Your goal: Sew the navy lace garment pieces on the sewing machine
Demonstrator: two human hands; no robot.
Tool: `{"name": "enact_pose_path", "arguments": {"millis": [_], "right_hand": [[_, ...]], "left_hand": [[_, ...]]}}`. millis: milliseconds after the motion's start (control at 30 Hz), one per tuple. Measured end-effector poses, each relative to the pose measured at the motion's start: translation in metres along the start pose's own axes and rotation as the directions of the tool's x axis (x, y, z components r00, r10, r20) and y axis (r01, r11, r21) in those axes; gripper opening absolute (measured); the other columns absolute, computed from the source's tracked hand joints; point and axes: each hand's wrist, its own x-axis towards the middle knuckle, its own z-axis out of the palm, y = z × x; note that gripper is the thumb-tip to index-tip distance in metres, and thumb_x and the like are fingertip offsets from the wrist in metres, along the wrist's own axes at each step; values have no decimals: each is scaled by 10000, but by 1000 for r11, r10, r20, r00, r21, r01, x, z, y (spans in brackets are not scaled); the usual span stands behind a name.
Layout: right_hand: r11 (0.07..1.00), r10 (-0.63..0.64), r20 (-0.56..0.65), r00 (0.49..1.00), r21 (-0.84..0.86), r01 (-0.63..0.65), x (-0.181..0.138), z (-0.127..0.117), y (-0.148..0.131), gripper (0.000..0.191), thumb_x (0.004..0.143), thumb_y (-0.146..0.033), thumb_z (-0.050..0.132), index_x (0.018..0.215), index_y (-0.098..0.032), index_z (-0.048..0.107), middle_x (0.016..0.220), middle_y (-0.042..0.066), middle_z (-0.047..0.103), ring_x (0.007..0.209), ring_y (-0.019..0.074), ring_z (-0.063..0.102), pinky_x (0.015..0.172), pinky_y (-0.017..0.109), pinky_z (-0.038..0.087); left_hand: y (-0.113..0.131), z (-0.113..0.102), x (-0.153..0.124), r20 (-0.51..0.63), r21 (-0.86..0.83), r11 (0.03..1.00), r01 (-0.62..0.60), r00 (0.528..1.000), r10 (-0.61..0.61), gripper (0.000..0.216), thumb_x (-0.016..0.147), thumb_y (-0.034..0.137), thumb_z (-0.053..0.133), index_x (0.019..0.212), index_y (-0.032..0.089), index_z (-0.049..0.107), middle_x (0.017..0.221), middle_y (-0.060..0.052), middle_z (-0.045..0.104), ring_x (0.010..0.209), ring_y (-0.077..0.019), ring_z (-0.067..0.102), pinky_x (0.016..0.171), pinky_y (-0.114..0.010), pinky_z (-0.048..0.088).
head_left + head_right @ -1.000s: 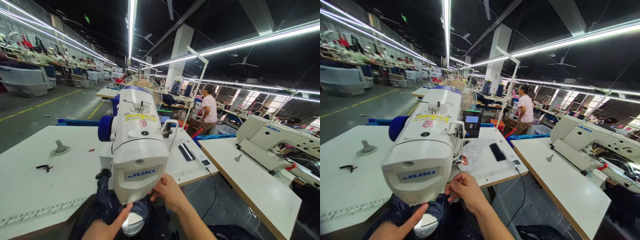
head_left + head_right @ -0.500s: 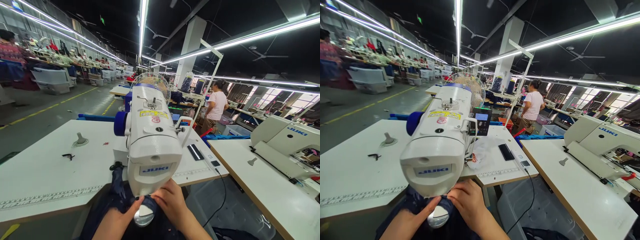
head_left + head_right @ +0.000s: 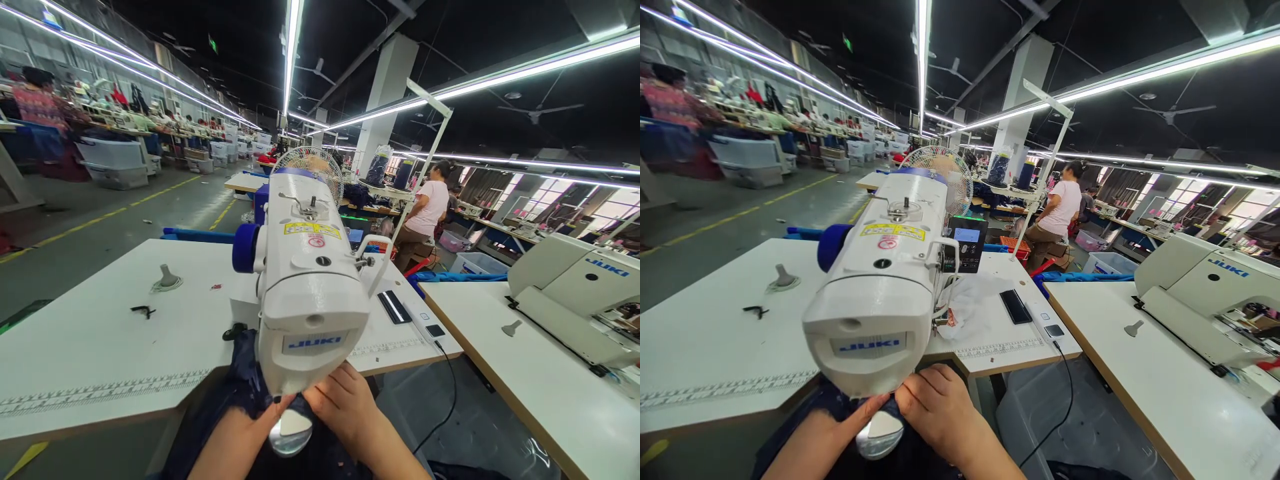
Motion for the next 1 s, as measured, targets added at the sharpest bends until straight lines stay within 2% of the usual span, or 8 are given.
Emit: {"name": "enact_pose_path", "arguments": {"millis": [67, 167, 267, 367, 500, 667, 800, 1000], "right_hand": [[998, 51, -38, 998, 50, -49, 0, 2, 0, 191, 888, -97, 504, 1034, -211, 553, 839, 34, 692, 774, 163, 624, 751, 295, 503], [941, 211, -106, 972, 290, -173, -2, 3, -3, 135, 849, -98, 494, 899, -221, 515, 877, 32, 671, 797, 152, 623, 702, 257, 504], [775, 440, -60, 896, 529, -345, -6, 1, -8, 164, 804, -67, 466, 807, -231, 467, 874, 2, 652, 773, 118, 628, 668, 209, 499], [679, 555, 31, 831, 560, -475, -9, -4, -10, 145, 819, -86, 493, 824, -230, 504, 788, -15, 629, 709, 115, 614, 634, 201, 492], [737, 493, 57, 868, 504, -451, -8, -8, -11, 122, 908, -178, 539, 963, -245, 625, 869, 12, 665, 812, 135, 626, 726, 213, 506], [859, 390, -22, 921, 369, -355, -8, 2, -17, 201, 945, -159, 468, 1090, -215, 596, 933, 46, 678, 830, 158, 624, 748, 252, 517], [933, 317, -117, 941, 218, -287, -7, 11, -21, 140, 925, -148, 499, 996, -214, 600, 827, 31, 660, 734, 159, 588, 674, 267, 505], [926, 330, -112, 937, 231, -298, 1, 12, -21, 163, 880, -135, 565, 951, -236, 670, 789, 24, 663, 715, 159, 587, 636, 255, 485]], "left_hand": [[0, 0, 1, -10, 9, 1000, -7, 1000, 7, 498, 744, 645, 509, 662, 211, 739, 658, -59, 761, 779, -329, 726, 788, -350, 562], [-1, 0, 2, -58, 23, 999, -36, 998, 38, 470, 741, 613, 529, 839, 210, 749, 990, -68, 763, 1063, -326, 652, 947, -366, 489], [-2, 0, 3, -36, 17, 999, -37, 999, 38, 509, 740, 618, 512, 931, 201, 732, 1134, -75, 716, 1179, -317, 579, 1038, -380, 412], [-2, 0, 3, -6, -7, 1000, -9, 1000, 9, 568, 745, 619, 508, 1078, 193, 682, 1163, -66, 704, 1223, -311, 542, 1082, -398, 359], [-1, 0, 3, 48, -22, 1000, 10, 999, -9, 582, 753, 616, 499, 1097, 177, 663, 1183, -77, 693, 1257, -313, 506, 1096, -393, 335], [3, -1, 0, 2, -9, 1000, -2, 1000, 2, 586, 761, 613, 494, 1113, 174, 657, 1129, -86, 717, 1238, -326, 521, 1103, -404, 306], [6, -1, -4, 61, 38, 994, 99, 993, -101, 576, 762, 644, 461, 933, 152, 708, 955, -113, 765, 1109, -373, 612, 883, -382, 490], [6, -1, -4, -35, 21, 999, 46, 998, -46, 482, 736, 616, 506, 822, 191, 715, 846, -66, 780, 982, -333, 682, 779, -309, 516]]}}
